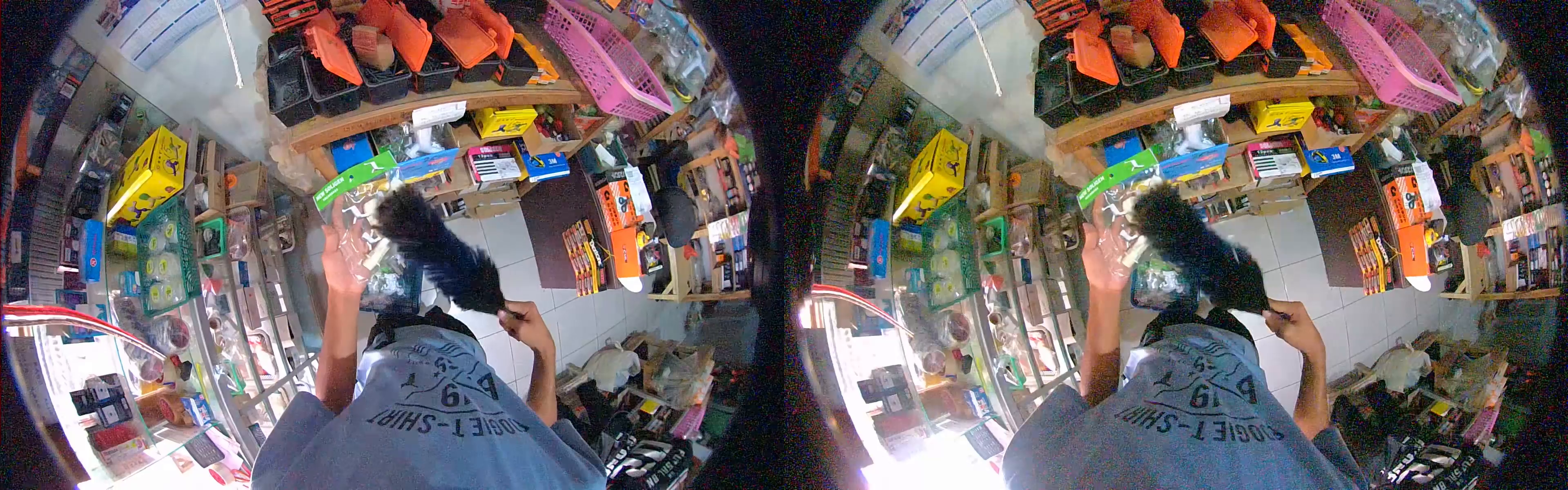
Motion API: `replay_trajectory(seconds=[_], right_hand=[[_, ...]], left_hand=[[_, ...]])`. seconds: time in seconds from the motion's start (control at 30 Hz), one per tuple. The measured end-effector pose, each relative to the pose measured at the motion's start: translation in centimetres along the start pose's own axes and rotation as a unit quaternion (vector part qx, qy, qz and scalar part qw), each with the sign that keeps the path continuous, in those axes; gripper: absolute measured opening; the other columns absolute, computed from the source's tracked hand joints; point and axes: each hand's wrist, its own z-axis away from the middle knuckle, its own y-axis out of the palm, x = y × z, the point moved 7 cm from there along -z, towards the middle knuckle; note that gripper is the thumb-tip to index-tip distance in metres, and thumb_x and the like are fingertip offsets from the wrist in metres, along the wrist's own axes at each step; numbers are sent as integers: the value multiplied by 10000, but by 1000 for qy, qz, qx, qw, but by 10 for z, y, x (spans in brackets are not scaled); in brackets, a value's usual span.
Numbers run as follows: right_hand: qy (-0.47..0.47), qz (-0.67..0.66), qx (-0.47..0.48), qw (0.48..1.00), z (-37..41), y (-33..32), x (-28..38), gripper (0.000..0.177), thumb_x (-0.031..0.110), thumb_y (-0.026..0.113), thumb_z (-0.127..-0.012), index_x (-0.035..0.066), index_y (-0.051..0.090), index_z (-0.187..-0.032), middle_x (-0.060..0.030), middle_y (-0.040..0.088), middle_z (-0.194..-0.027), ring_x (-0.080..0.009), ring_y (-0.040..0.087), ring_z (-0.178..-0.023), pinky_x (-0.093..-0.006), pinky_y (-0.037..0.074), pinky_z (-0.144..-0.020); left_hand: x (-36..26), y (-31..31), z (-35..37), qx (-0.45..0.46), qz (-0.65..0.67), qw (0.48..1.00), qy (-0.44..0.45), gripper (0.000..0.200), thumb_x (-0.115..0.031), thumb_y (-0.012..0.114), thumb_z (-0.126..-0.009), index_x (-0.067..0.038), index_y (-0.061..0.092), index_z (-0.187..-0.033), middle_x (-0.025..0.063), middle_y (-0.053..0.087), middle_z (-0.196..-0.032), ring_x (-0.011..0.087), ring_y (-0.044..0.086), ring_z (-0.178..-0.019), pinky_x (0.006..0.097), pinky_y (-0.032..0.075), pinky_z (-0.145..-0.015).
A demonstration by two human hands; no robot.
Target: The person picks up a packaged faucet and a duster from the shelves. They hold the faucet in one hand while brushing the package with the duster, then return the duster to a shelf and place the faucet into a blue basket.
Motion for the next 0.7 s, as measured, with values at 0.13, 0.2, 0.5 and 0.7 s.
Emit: replay_trajectory(seconds=[0.13, 0.2, 0.5, 0.7], right_hand=[[-16, -27, -37, 999, -5, 4, 2, 140, 126, 588, -909, 21, 654, -974, 78, 442, -620, -33, 362, -549, -218, 310, -478], [-6, -31, -57, 998, -7, 4, 3, 140, 123, 586, -909, 24, 657, -978, 78, 439, -617, -32, 363, -548, -218, 309, -477], [-25, -98, -74, 992, -20, 9, 17, 147, 123, 586, -909, 44, 666, -1003, 73, 455, -620, -26, 382, -539, -211, 309, -469], [-62, -46, -166, 983, -29, -3, 19, 124, 110, 562, -912, 47, 657, -961, 75, 442, -613, -27, 369, -529, -207, 308, -465]], left_hand=[[5, 10, 2, -77, -34, 996, 18, 643, -492, 426, -935, -242, 198, -1482, 187, 413, -1390, 349, 564, -1084, 517, 524, -864], [5, 11, 3, -63, -54, 997, 11, 674, -502, 454, -919, -233, 195, -1480, 167, 437, -1360, 277, 589, -1022, 397, 557, -756], [11, 15, 8, -128, -87, 988, 7, 729, -538, 475, -895, -202, 194, -1477, 155, 440, -1356, 230, 585, -1027, 281, 570, -684], [13, 19, 6, -9, 19, 1000, -9, 675, -449, 484, -926, -228, 176, -1485, 187, 409, -1392, 337, 547, -1113, 454, 527, -877]])
